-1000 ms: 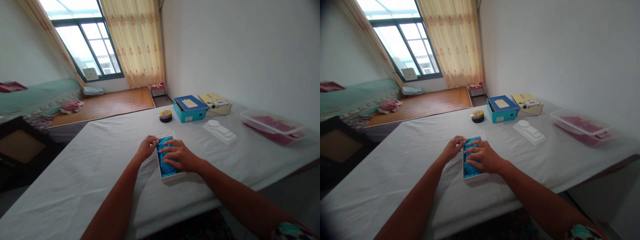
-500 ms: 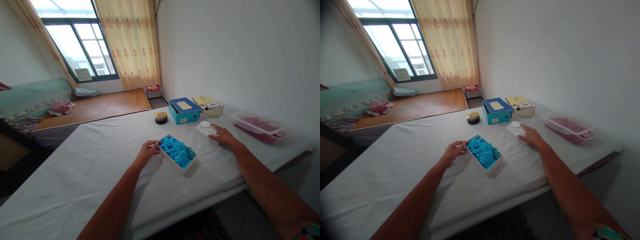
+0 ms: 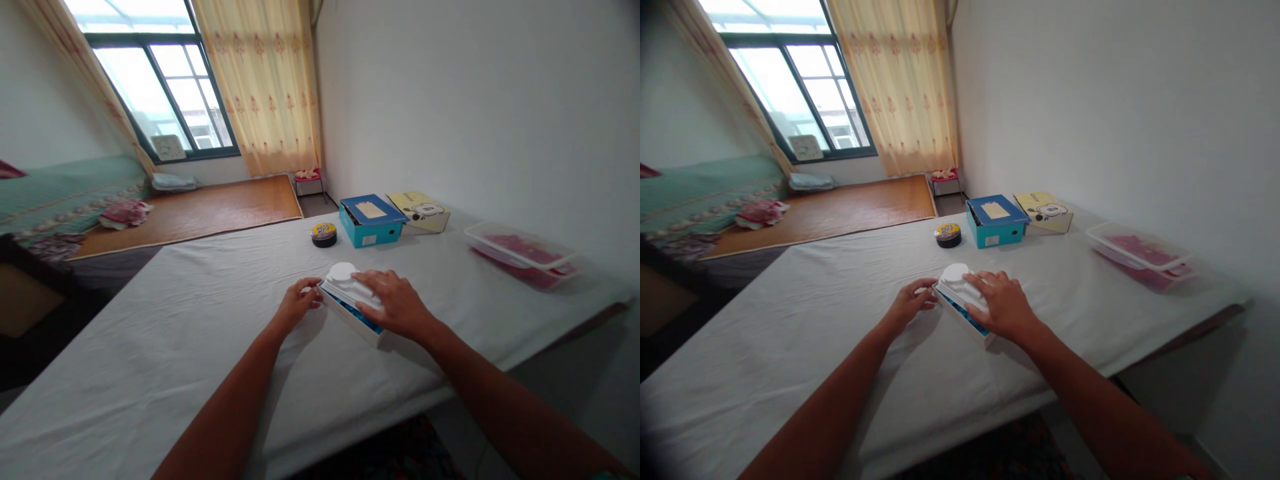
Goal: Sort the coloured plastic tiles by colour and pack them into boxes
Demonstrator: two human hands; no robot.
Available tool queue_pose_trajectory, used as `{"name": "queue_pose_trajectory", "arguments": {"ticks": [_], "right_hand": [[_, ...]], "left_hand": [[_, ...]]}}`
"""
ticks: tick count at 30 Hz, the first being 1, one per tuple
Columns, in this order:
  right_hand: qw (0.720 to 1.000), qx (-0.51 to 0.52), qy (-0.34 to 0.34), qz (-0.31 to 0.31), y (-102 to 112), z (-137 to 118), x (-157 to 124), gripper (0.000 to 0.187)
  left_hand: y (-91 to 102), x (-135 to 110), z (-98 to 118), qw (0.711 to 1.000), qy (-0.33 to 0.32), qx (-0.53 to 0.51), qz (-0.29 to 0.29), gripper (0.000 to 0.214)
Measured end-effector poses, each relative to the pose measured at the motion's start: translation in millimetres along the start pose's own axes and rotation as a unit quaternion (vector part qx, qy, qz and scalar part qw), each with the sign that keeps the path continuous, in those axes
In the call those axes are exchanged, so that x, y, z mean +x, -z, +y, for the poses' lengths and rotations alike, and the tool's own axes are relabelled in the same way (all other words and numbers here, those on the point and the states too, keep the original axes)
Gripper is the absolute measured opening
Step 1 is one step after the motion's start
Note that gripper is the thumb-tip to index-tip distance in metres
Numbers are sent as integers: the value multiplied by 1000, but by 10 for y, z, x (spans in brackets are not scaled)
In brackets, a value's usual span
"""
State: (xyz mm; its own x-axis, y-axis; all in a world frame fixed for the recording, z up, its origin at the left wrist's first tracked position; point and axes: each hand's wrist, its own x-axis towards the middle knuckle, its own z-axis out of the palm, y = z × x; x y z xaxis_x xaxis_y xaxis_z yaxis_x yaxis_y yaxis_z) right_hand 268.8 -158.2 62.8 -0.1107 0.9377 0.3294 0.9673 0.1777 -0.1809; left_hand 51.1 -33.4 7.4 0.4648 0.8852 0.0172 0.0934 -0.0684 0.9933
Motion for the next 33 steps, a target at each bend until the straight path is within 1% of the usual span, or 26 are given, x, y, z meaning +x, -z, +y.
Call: {"name": "queue_pose_trajectory", "arguments": {"ticks": [6, 8, 9, 12, 14, 16, 18, 20, 22, 24, 26, 28, 29, 30, 31, 32, 33], "right_hand": [[998, -64, -26, 0, -38, -215, -49, 58], [997, -72, -28, -1, -77, -266, -78, 66], [997, -68, -24, -4, -97, -275, -94, 73], [999, -25, -4, -25, -135, -244, -138, 100], [999, 7, 7, -40, -134, -185, -143, 106], [999, 18, 12, -49, -113, -68, -123, 105], [999, 10, 0, -46, -74, 163, -93, 101], [998, -12, -45, -30, -24, 547, -75, 94], [993, -43, -110, -8, 36, 1074, -90, 88], [983, -78, -165, 14, 105, 1669, -135, 85], [979, -105, -176, 22, 181, 2221, -193, 84], [978, -117, -173, 10, 261, 2619, -231, 84], [976, -121, -179, -3, 301, 2732, -230, 84], [973, -127, -192, -14, 336, 2779, -209, 86], [969, -136, -206, -19, 365, 2755, -164, 89], [966, -144, -212, -13, 381, 2660, -94, 91], [968, -146, -205, 5, 379, 2499, 2, 91]], "left_hand": [[3, 19, -19, 1000, -14, 6, 9, 42], [2, 8, 0, 1000, -20, 10, 11, 39], [1, 0, 11, 1000, -20, 11, 11, 38], [-2, -21, 40, 1000, -13, 9, 9, 40], [-1, -26, 44, 1000, -8, 13, 8, 42], [8, -21, 33, 999, -9, 28, 13, 43], [28, -7, 11, 999, -11, 46, 22, 43], [57, 14, -15, 998, -16, 59, 31, 43], [86, 34, -38, 997, -21, 66, 35, 43], [103, 51, -52, 996, -25, 74, 33, 43], [104, 61, -58, 996, -28, 86, 26, 41], [87, 66, -59, 994, -35, 98, 19, 39], [74, 67, -57, 994, -42, 104, 18, 37], [59, 67, -55, 993, -49, 109, 19, 35], [44, 67, -50, 992, -57, 113, 21, 34], [28, 66, -45, 991, -65, 117, 22, 32], [14, 64, -37, 990, -73, 118, 24, 31]]}}
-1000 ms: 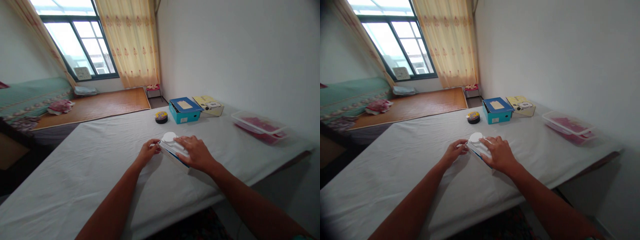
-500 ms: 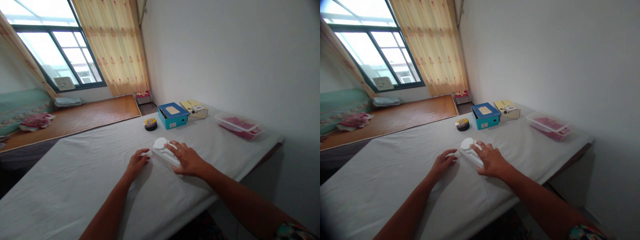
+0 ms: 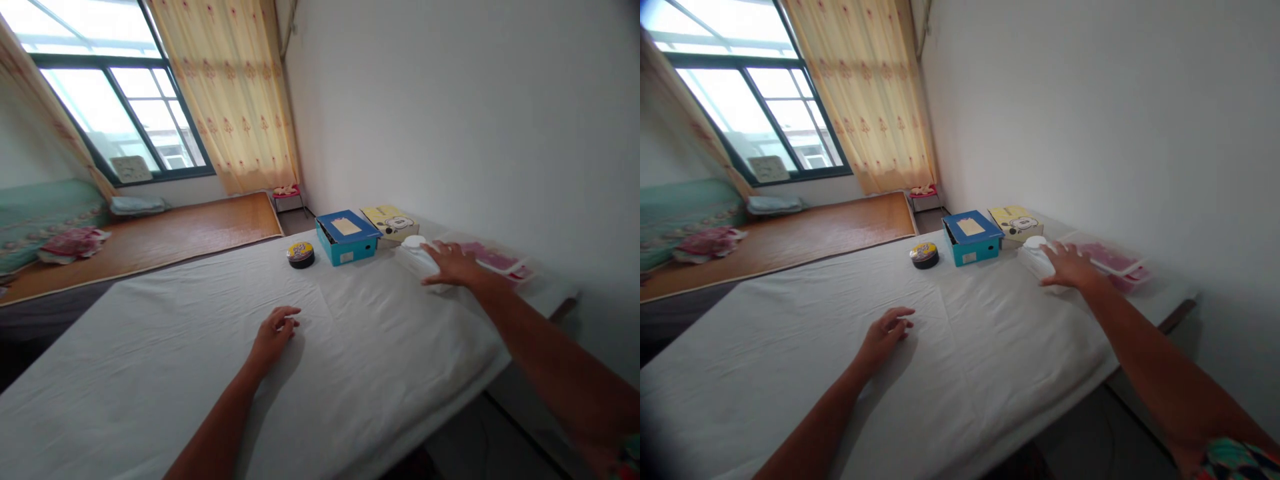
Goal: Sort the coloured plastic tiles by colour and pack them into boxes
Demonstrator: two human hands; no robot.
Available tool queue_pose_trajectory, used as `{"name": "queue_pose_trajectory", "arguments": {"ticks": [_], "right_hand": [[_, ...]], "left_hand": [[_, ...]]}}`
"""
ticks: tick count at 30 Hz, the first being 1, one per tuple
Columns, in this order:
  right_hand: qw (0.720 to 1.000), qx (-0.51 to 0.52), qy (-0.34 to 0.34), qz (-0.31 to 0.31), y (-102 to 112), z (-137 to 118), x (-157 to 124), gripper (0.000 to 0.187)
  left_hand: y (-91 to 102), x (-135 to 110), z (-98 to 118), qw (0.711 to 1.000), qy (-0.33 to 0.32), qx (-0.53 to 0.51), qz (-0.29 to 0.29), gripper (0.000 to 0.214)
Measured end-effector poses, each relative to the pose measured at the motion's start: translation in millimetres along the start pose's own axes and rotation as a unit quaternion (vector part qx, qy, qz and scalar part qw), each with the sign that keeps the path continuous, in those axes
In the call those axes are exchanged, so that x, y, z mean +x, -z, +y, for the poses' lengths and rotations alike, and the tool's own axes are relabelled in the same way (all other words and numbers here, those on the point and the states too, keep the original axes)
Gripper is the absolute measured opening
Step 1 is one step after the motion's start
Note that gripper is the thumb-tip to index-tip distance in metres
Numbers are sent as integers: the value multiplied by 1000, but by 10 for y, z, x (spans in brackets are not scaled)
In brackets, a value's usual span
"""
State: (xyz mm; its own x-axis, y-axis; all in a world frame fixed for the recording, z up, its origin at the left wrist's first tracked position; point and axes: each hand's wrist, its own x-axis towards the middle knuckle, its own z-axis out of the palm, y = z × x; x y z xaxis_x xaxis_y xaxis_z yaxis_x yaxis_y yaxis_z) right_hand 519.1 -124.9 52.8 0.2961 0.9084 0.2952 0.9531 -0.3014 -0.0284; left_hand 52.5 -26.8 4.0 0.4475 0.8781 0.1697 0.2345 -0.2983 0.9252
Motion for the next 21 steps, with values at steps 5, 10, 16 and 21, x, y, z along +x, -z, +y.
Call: {"name": "queue_pose_trajectory", "arguments": {"ticks": [5, 10, 16, 21], "right_hand": [[946, 164, 277, 45, 49, -1610, 170, 62], [946, 148, 288, -29, -278, -2946, 819, 91], [977, 117, 141, -110, -501, -3383, 1485, 80], [966, 96, 202, -128, -505, -3233, 1149, 73]], "left_hand": [[-19, -24, 52, 999, -45, 14, 17, 27], [23, -78, 7, 992, -109, 54, 29, 25], [34, -116, -54, 980, -165, 110, 7, 34], [33, -125, -69, 974, -175, 141, -25, 38]]}}
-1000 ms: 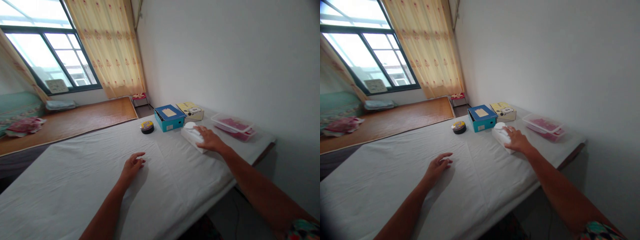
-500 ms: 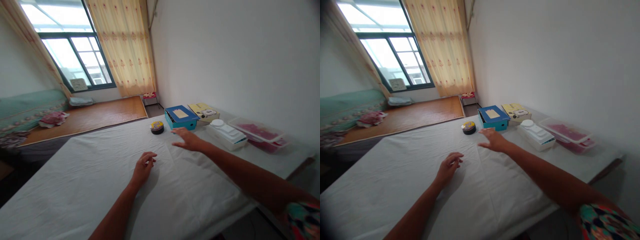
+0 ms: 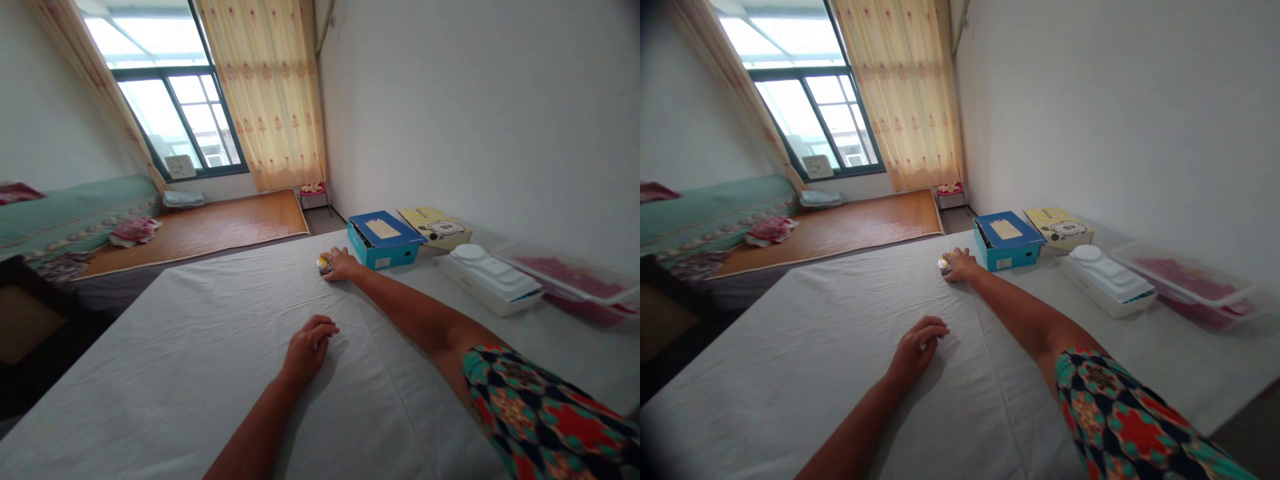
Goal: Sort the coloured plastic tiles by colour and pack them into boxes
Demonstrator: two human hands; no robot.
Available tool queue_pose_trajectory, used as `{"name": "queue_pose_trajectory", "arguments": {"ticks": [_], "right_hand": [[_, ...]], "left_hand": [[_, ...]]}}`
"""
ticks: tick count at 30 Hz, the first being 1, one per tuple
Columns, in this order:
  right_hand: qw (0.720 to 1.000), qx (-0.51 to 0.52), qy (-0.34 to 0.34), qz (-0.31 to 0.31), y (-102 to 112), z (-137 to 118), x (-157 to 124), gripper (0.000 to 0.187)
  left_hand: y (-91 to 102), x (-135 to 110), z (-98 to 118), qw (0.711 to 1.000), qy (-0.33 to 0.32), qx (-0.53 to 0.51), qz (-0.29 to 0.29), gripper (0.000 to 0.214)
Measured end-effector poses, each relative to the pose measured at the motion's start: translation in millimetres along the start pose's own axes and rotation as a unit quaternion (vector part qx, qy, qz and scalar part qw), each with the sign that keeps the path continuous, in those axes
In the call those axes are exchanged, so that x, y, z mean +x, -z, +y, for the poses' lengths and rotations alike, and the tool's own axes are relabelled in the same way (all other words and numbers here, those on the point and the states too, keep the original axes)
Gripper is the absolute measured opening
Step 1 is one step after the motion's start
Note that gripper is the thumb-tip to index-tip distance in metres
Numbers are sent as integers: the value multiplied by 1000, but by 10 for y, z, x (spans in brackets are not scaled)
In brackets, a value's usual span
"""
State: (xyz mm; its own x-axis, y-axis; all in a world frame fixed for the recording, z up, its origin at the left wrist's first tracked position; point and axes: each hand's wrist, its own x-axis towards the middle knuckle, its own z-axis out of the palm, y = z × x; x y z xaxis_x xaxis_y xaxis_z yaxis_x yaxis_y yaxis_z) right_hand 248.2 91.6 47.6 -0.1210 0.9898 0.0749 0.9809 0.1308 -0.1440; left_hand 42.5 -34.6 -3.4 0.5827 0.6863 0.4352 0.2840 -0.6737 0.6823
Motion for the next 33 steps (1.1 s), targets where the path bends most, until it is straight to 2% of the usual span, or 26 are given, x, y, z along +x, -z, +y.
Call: {"name": "queue_pose_trajectory", "arguments": {"ticks": [2, 4, 7, 9, 11, 13, 17, 19, 22, 24, 25, 27, 28, 30, 33], "right_hand": [[999, -21, 48, 3, -18, 106, -387, 76], [997, -37, 66, 16, -13, 318, -843, 80], [998, -60, -7, 33, 33, 803, -1459, 80], [993, -72, -80, 45, 66, 1154, -1720, 77], [987, -80, -128, 62, 80, 1443, -1841, 74], [983, -85, -144, 82, 64, 1625, -1864, 72], [979, -90, -136, 118, -3, 1741, -1826, 70], [980, -88, -140, 111, 10, 1751, -1821, 71], [982, -70, -161, 63, 150, 1666, -1832, 86], [985, -61, -144, 78, 278, 1450, -1827, 94], [987, -52, -113, 106, 328, 1282, -1814, 92], [986, -10, -10, 167, 357, 858, -1752, 74], [984, 32, 48, 170, 327, 630, -1705, 63], [974, 128, 130, 137, 183, 224, -1591, 52], [942, 255, 198, 91, -140, -109, -1442, 46]], "left_hand": [[8, 3, -9, 1000, -3, 11, -2, 38], [15, 12, -18, 1000, -5, 20, -3, 37], [12, 31, -30, 1000, -10, 29, -4, 35], [-4, 41, -33, 999, -13, 32, -6, 35], [-28, 46, -27, 999, -10, 37, -14, 35], [-58, 46, 0, 998, -2, 51, -28, 36], [-101, 47, 171, 992, 9, 101, -75, 38], [-95, 52, 314, 984, 4, 132, -119, 38], [-55, 70, 516, 969, -24, 164, -183, 36], [-33, 99, 578, 966, -38, 169, -193, 35], [-32, 123, 576, 968, -38, 167, -185, 34], [-59, 183, 511, 974, -24, 160, -159, 34], [-87, 217, 453, 977, -13, 156, -147, 34], [-161, 272, 310, 979, 18, 157, -127, 32], [-261, 295, 97, 977, 72, 172, -101, 24]]}}
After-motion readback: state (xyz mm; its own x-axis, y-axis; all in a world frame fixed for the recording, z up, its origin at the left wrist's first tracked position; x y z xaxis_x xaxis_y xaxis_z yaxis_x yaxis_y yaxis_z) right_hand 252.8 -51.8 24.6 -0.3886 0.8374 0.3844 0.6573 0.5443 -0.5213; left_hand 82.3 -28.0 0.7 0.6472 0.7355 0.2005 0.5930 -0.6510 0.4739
